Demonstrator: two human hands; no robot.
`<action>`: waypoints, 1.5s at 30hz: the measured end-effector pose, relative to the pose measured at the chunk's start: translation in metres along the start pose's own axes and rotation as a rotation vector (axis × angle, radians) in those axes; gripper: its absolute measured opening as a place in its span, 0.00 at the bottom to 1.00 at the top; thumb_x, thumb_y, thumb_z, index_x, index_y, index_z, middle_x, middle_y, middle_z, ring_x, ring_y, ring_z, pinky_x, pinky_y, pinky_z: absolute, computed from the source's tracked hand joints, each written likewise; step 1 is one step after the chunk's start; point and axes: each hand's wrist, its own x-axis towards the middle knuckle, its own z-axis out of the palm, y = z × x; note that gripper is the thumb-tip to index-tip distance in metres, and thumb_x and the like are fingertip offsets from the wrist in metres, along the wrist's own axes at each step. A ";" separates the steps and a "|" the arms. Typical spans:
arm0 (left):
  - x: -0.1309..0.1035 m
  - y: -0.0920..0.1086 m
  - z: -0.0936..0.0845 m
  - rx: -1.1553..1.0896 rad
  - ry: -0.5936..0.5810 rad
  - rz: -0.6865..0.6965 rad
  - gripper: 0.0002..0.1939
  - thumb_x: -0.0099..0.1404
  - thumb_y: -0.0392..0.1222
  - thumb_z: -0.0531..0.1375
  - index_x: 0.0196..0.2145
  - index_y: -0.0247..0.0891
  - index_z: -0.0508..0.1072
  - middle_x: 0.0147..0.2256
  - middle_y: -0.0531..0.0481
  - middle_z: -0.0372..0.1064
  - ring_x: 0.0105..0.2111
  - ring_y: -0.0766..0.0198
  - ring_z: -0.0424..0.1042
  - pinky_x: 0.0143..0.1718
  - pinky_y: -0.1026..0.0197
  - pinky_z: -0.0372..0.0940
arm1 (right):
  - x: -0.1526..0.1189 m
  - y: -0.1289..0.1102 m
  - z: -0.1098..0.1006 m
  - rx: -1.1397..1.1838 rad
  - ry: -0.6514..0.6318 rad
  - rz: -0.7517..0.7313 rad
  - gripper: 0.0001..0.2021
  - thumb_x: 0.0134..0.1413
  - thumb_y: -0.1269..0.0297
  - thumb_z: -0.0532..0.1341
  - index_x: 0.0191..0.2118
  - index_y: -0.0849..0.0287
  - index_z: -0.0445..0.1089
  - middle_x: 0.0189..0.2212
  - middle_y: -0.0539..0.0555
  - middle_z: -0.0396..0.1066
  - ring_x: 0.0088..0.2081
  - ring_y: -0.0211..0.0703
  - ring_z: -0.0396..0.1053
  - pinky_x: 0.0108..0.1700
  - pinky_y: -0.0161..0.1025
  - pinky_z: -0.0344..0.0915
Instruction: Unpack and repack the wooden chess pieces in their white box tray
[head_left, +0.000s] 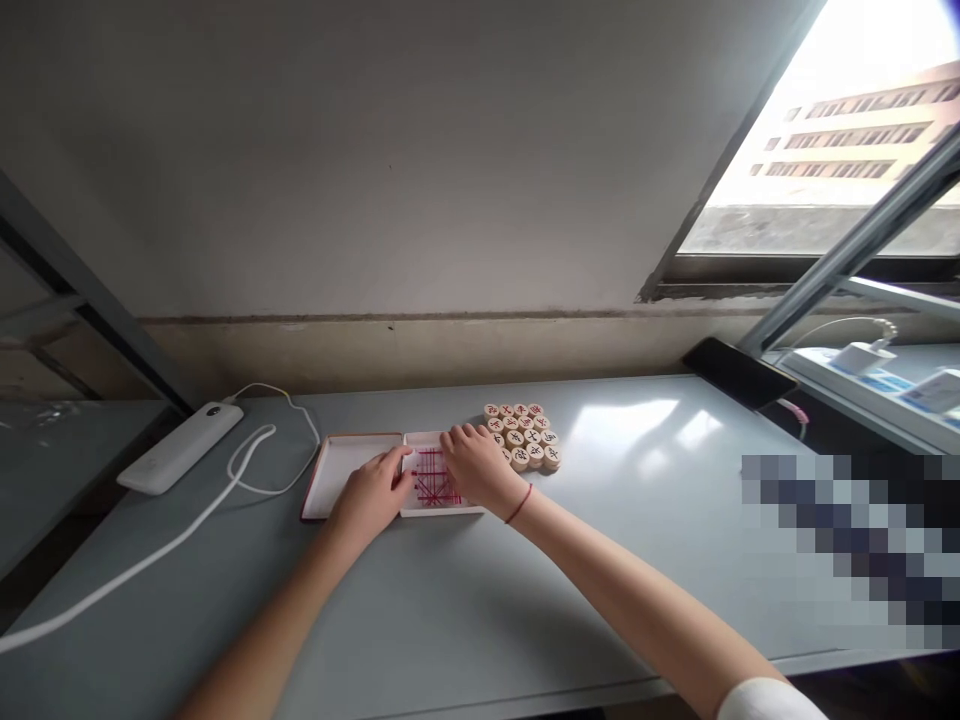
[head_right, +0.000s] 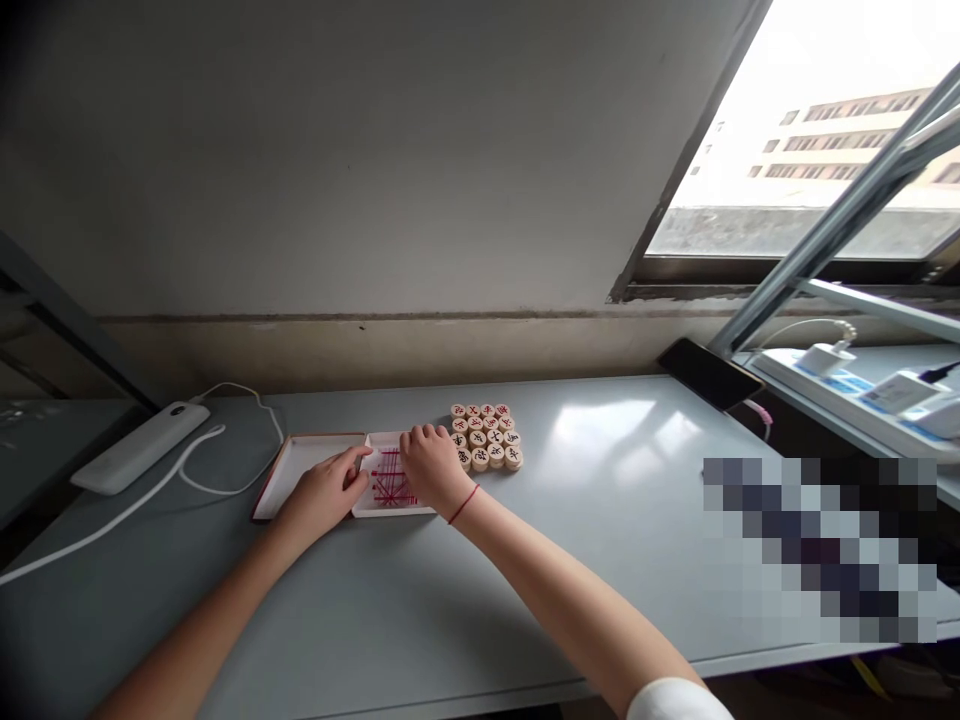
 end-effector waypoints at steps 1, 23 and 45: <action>0.000 0.000 0.000 0.008 -0.005 -0.007 0.17 0.63 0.34 0.53 0.49 0.39 0.69 0.38 0.47 0.74 0.36 0.59 0.73 0.36 0.63 0.61 | 0.002 -0.001 0.001 0.008 -0.019 0.018 0.11 0.56 0.72 0.53 0.43 0.67 0.67 0.38 0.65 0.70 0.39 0.53 0.66 0.38 0.44 0.58; 0.012 -0.003 0.003 0.083 -0.010 0.020 0.18 0.65 0.32 0.47 0.50 0.37 0.67 0.40 0.45 0.74 0.35 0.57 0.74 0.35 0.60 0.61 | -0.117 0.090 -0.008 0.850 -0.145 0.346 0.11 0.53 0.64 0.55 0.44 0.56 0.58 0.20 0.44 0.61 0.20 0.34 0.54 0.23 0.33 0.52; -0.029 0.015 0.034 0.198 0.227 0.773 0.12 0.60 0.33 0.51 0.20 0.39 0.60 0.18 0.54 0.61 0.18 0.66 0.59 0.22 0.60 0.50 | -0.084 -0.003 0.021 0.179 0.321 -0.663 0.11 0.52 0.67 0.54 0.20 0.58 0.60 0.17 0.48 0.59 0.20 0.35 0.52 0.24 0.38 0.42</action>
